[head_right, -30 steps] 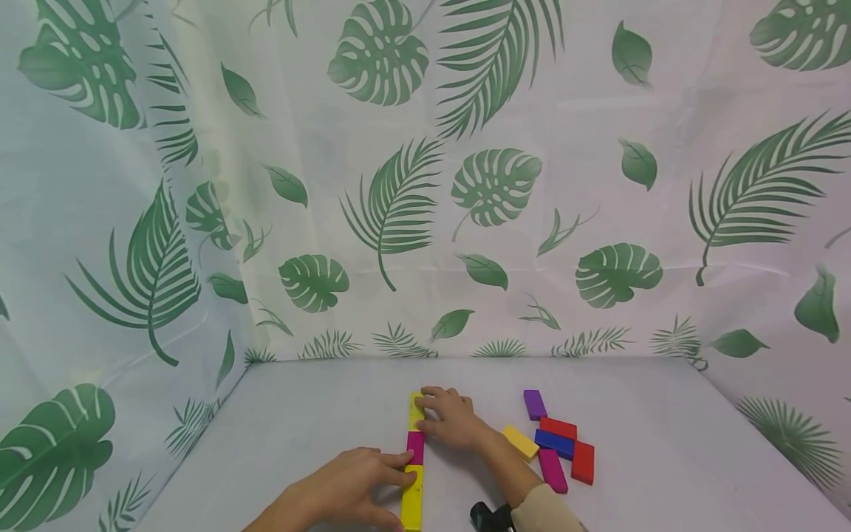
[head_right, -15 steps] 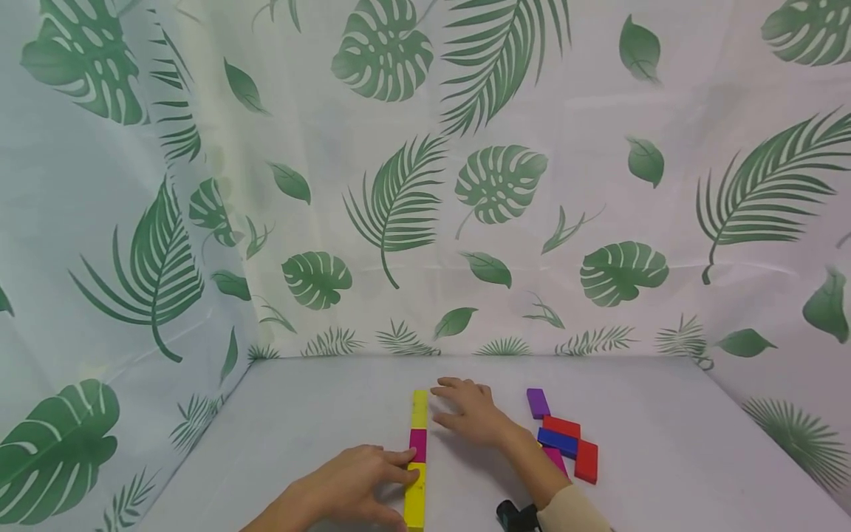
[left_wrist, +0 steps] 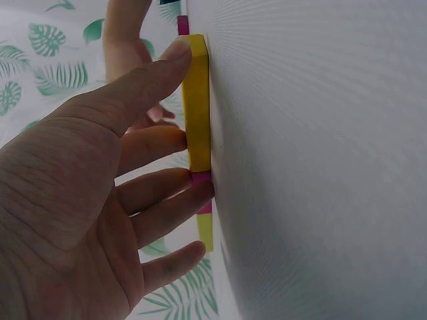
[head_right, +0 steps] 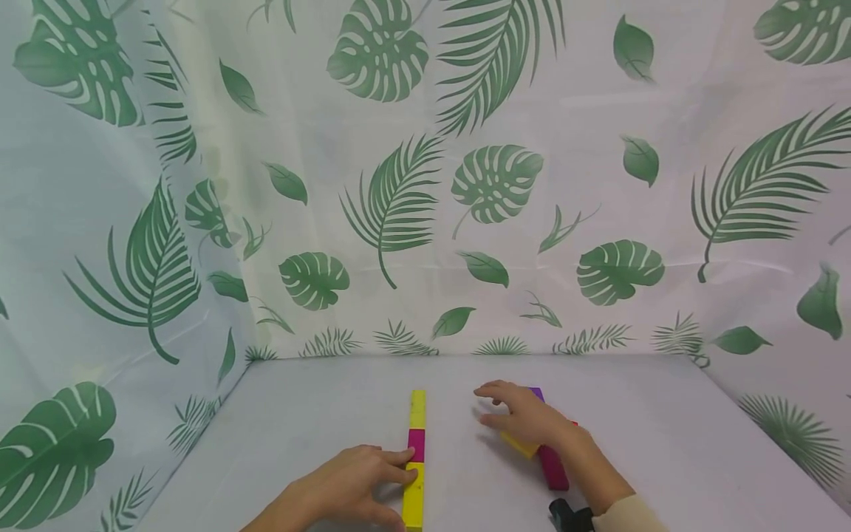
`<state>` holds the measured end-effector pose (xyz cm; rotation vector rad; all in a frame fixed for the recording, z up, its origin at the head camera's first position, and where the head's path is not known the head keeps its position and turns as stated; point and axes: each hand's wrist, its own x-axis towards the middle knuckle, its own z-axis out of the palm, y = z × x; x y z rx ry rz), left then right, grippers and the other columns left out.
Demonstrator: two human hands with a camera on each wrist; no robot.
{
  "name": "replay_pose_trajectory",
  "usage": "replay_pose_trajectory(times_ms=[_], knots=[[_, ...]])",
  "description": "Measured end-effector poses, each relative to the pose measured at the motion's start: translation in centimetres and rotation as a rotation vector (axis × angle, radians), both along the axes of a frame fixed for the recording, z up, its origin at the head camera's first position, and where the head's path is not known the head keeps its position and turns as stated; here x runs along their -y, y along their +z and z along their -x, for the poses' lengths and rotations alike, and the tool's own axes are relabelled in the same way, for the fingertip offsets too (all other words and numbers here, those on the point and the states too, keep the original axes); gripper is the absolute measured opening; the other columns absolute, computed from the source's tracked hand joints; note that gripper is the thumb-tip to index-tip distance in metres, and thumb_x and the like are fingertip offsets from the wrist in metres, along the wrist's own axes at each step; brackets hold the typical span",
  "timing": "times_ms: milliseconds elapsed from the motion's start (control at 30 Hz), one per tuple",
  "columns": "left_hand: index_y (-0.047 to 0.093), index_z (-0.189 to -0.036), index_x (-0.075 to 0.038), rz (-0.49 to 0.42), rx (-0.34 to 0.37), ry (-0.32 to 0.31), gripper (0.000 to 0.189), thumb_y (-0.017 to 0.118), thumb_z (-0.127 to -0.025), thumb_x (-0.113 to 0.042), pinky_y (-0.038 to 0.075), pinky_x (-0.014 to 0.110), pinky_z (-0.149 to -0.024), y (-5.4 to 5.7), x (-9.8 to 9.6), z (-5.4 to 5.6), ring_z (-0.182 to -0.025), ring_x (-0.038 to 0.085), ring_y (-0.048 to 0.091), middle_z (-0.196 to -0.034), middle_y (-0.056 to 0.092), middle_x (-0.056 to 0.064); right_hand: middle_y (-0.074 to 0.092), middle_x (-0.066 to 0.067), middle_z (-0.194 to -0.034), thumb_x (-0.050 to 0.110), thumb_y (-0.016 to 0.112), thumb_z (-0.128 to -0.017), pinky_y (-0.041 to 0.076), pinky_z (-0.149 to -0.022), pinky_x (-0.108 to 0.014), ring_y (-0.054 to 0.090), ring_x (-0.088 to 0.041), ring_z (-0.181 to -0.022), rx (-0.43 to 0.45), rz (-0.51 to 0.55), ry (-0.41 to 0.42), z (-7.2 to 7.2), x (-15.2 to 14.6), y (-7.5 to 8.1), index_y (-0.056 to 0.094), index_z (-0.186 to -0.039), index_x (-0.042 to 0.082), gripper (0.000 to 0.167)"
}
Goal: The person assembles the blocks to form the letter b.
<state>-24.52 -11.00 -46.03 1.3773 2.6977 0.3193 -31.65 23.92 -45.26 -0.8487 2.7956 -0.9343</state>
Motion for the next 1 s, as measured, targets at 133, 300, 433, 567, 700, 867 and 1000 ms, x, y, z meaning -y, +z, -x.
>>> replay_pose_trajectory(times_ms=[133, 300, 433, 567, 700, 867, 1000], knots=[[0.068, -0.139, -0.027, -0.006, -0.012, -0.007, 0.067, 0.075, -0.085, -0.066, 0.056, 0.031, -0.1, 0.1, 0.1, -0.1, -0.131, 0.008, 0.062, -0.15, 0.06, 0.0, 0.064, -0.011, -0.14, 0.028, 0.073, -0.098, 0.056, -0.091, -0.043, 0.061, -0.031, -0.115, 0.072, -0.005, 0.02, 0.1, -1.5, 0.9, 0.062, -0.143, 0.01, 0.05], [0.067, -0.139, -0.027, -0.002, 0.001, -0.001, 0.067, 0.075, -0.085, -0.066, 0.055, 0.03, -0.1, 0.2, 0.1, -0.1, -0.13, 0.008, 0.062, -0.15, 0.059, 0.0, 0.068, -0.012, -0.133, 0.022, 0.077, -0.093, 0.055, -0.081, -0.027, 0.061, -0.028, -0.11, 0.15, -0.017, 0.06, 0.1, -2.7, 1.5, 0.066, -0.14, 0.012, 0.049], [0.068, -0.139, -0.026, -0.006, -0.011, -0.007, 0.066, 0.076, -0.085, -0.064, 0.055, 0.03, -0.1, 0.2, 0.2, -0.1, -0.13, 0.008, 0.062, -0.15, 0.06, 0.001, 0.07, -0.009, -0.12, 0.013, 0.081, -0.088, 0.055, -0.075, -0.025, 0.06, -0.027, -0.104, 0.22, -0.028, 0.064, -0.1, -3.4, 1.7, 0.073, -0.132, 0.012, 0.045], [0.068, -0.139, -0.026, -0.006, -0.017, -0.002, 0.066, 0.077, -0.085, -0.063, 0.055, 0.033, -0.103, 0.3, 0.2, -0.2, -0.131, 0.009, 0.062, -0.15, 0.06, 0.001, 0.07, -0.006, -0.109, 0.005, 0.083, -0.082, 0.054, -0.074, -0.026, 0.058, -0.026, -0.098, 0.268, -0.036, 0.069, -0.3, -3.8, 1.8, 0.076, -0.125, 0.011, 0.044], [0.067, -0.14, -0.027, 0.001, -0.011, 0.004, 0.066, 0.076, -0.086, -0.063, 0.055, 0.033, -0.103, 0.3, 0.2, -0.3, -0.131, 0.009, 0.061, -0.15, 0.059, 0.0, 0.068, -0.004, -0.105, 0.003, 0.086, -0.08, 0.052, -0.074, -0.028, 0.057, -0.026, -0.096, 0.301, -0.067, 0.054, -0.5, -4.0, 2.0, 0.078, -0.122, 0.014, 0.045], [0.067, -0.14, -0.027, 0.004, -0.005, 0.001, 0.066, 0.076, -0.086, -0.063, 0.055, 0.032, -0.101, 0.4, 0.2, -0.3, -0.131, 0.009, 0.062, -0.15, 0.059, -0.001, 0.07, -0.002, -0.108, 0.001, 0.089, -0.076, 0.056, -0.082, -0.038, 0.059, -0.026, -0.099, 0.341, -0.1, 0.007, -0.8, -3.9, 2.3, 0.078, -0.12, 0.017, 0.047], [0.066, -0.141, -0.027, 0.004, -0.022, -0.011, 0.066, 0.075, -0.087, -0.063, 0.055, 0.031, -0.1, 0.3, 0.2, -0.2, -0.13, 0.009, 0.062, -0.15, 0.059, 0.0, 0.07, -0.001, -0.115, 0.001, 0.09, -0.075, 0.057, -0.088, -0.048, 0.059, -0.025, -0.105, 0.35, -0.117, -0.011, -0.8, -3.8, 2.3, 0.078, -0.121, 0.019, 0.051]])
